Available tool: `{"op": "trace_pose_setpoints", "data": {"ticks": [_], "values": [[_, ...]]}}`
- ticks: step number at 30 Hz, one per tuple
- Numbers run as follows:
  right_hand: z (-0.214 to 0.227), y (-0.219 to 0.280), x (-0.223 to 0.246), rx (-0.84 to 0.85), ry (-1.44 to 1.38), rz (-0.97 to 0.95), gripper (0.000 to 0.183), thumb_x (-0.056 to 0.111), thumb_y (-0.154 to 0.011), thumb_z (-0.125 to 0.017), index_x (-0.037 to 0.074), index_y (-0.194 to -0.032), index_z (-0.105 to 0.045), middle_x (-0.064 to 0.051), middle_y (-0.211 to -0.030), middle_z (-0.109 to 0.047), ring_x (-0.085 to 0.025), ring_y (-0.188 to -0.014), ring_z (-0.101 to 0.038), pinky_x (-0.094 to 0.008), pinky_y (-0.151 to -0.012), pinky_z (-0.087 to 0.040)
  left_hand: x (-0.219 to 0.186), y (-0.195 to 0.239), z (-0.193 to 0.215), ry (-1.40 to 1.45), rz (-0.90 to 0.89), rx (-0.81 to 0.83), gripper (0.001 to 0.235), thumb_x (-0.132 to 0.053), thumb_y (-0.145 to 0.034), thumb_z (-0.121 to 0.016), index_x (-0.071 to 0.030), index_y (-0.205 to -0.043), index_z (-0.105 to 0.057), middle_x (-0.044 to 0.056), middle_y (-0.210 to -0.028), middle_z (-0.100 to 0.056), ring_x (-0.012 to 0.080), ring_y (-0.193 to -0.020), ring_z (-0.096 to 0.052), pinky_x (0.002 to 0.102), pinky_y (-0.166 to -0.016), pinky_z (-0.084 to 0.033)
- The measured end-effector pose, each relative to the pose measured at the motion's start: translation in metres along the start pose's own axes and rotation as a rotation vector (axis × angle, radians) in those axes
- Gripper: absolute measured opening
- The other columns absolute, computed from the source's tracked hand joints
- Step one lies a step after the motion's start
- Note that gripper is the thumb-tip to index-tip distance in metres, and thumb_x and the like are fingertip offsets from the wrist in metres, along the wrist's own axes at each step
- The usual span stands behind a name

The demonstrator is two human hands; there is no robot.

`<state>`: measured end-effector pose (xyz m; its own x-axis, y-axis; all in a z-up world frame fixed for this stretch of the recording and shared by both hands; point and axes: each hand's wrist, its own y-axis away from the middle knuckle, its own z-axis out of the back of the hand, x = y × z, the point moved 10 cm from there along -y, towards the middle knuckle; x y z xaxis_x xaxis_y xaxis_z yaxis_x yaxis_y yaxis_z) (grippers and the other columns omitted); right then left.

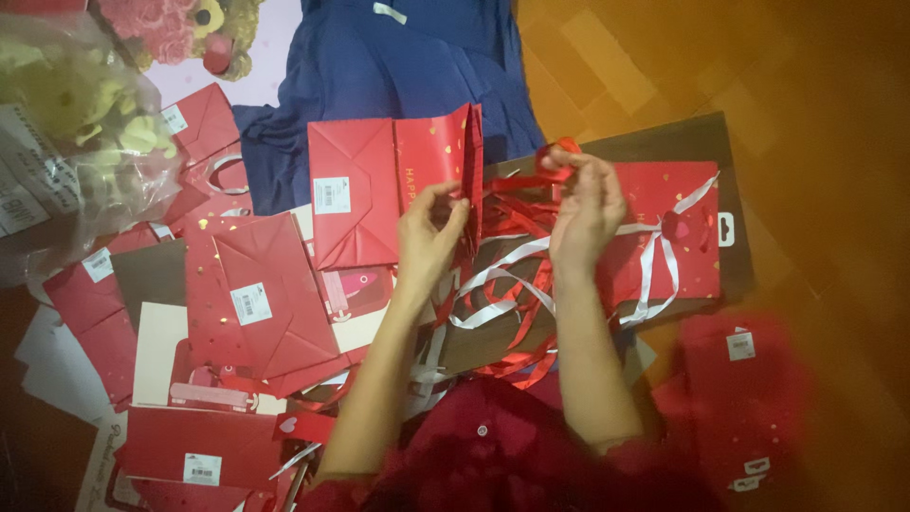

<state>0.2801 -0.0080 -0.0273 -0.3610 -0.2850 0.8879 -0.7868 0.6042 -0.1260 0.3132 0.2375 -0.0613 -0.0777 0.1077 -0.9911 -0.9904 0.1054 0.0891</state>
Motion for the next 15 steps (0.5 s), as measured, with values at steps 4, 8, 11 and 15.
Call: {"op": "trace_pose_setpoints", "data": {"ticks": [4,8,11,15], "values": [[-0.008,0.000,-0.014,0.108,-0.233,-0.137,0.014,0.015,-0.109,-0.066,0.005,-0.101,-0.063,-0.011,-0.089,-0.070,-0.020,-0.075,-0.067,-0.040,-0.083,-0.062,-0.006,-0.003,-0.005,0.035,-0.027,0.002,0.038,-0.014,-0.097,-0.070,-0.005,-0.133,-0.063,0.001,-0.090,-0.066,0.0075,-0.079,-0.063,0.025,-0.071,-0.054],[-0.025,0.013,-0.032,0.204,-0.075,-0.259,0.015,0.015,-0.103,-0.068,0.007,-0.115,-0.064,-0.012,-0.090,-0.071,-0.012,-0.063,-0.060,-0.032,-0.070,-0.057,-0.007,-0.001,-0.006,0.008,-0.032,0.001,0.043,-0.014,-0.098,-0.068,-0.007,-0.139,-0.058,0.002,-0.091,-0.066,0.0082,-0.080,-0.064,0.025,-0.073,-0.055],[-0.031,0.023,-0.041,0.241,-0.025,-0.376,0.026,0.013,-0.101,-0.067,0.004,-0.126,-0.065,-0.014,-0.092,-0.074,-0.009,-0.055,-0.056,-0.027,-0.059,-0.052,-0.010,0.001,-0.003,-0.031,-0.081,-0.003,0.042,-0.014,-0.099,-0.068,-0.006,-0.139,-0.058,0.003,-0.096,-0.068,0.0102,-0.085,-0.066,0.027,-0.078,-0.057],[-0.044,0.033,-0.046,0.366,-0.178,-0.516,0.028,0.007,-0.100,-0.063,-0.002,-0.126,-0.066,-0.015,-0.106,-0.078,-0.009,-0.059,-0.058,-0.025,-0.066,-0.055,-0.013,0.001,-0.009,0.007,-0.064,0.060,0.038,-0.015,-0.099,-0.069,-0.005,-0.135,-0.061,0.005,-0.098,-0.069,0.0130,-0.088,-0.068,0.029,-0.078,-0.058]]}}
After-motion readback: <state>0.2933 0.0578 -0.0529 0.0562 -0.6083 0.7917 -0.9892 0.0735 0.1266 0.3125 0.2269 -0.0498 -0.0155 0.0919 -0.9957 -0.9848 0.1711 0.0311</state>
